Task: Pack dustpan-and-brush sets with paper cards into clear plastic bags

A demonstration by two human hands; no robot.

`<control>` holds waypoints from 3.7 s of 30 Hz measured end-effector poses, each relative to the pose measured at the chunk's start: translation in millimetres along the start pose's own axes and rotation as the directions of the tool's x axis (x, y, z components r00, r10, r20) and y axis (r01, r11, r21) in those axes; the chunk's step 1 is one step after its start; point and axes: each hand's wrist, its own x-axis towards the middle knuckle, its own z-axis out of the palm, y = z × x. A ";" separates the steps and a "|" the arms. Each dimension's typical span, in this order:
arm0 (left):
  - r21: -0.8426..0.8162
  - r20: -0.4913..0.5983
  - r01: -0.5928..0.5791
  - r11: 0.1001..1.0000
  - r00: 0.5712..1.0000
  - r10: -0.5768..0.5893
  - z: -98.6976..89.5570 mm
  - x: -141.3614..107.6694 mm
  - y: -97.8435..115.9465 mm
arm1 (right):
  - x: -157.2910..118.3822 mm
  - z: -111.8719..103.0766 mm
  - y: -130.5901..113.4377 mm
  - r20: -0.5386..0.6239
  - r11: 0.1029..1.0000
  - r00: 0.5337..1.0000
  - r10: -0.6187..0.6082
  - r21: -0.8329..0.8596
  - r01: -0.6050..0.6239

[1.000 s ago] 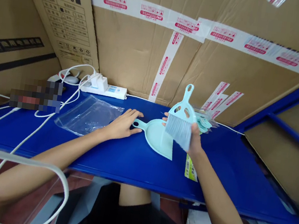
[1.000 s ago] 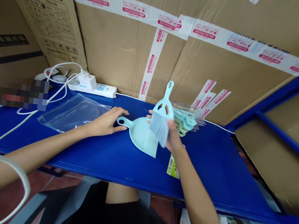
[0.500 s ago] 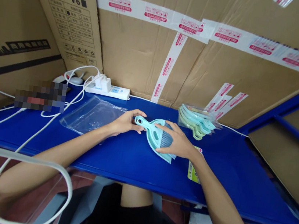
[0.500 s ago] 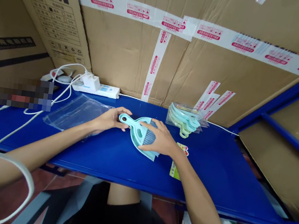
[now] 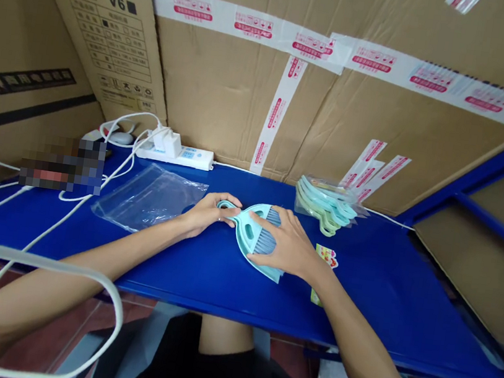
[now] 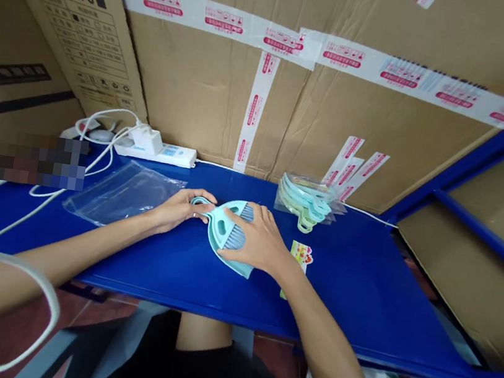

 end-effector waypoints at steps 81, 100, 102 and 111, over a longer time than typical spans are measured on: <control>0.496 0.468 -0.463 0.735 0.855 0.223 -8.4 -15.9 30.8 | -35.6 -52.9 20.9 0.365 0.829 0.765 0.531 -0.409 -0.381; 0.682 0.522 -0.648 0.340 0.756 0.395 -20.9 -0.6 18.3 | -22.1 -33.5 7.5 0.205 0.808 0.835 0.511 -0.445 -0.385; 0.717 0.485 -0.621 0.316 0.770 0.414 -22.0 1.5 16.2 | -19.4 -29.2 5.5 0.172 0.814 0.857 0.485 -0.447 -0.371; 0.745 0.237 -0.459 0.485 0.861 0.450 -20.1 3.0 14.6 | -6.3 -17.8 7.3 -0.382 0.910 0.870 0.313 -0.140 -0.389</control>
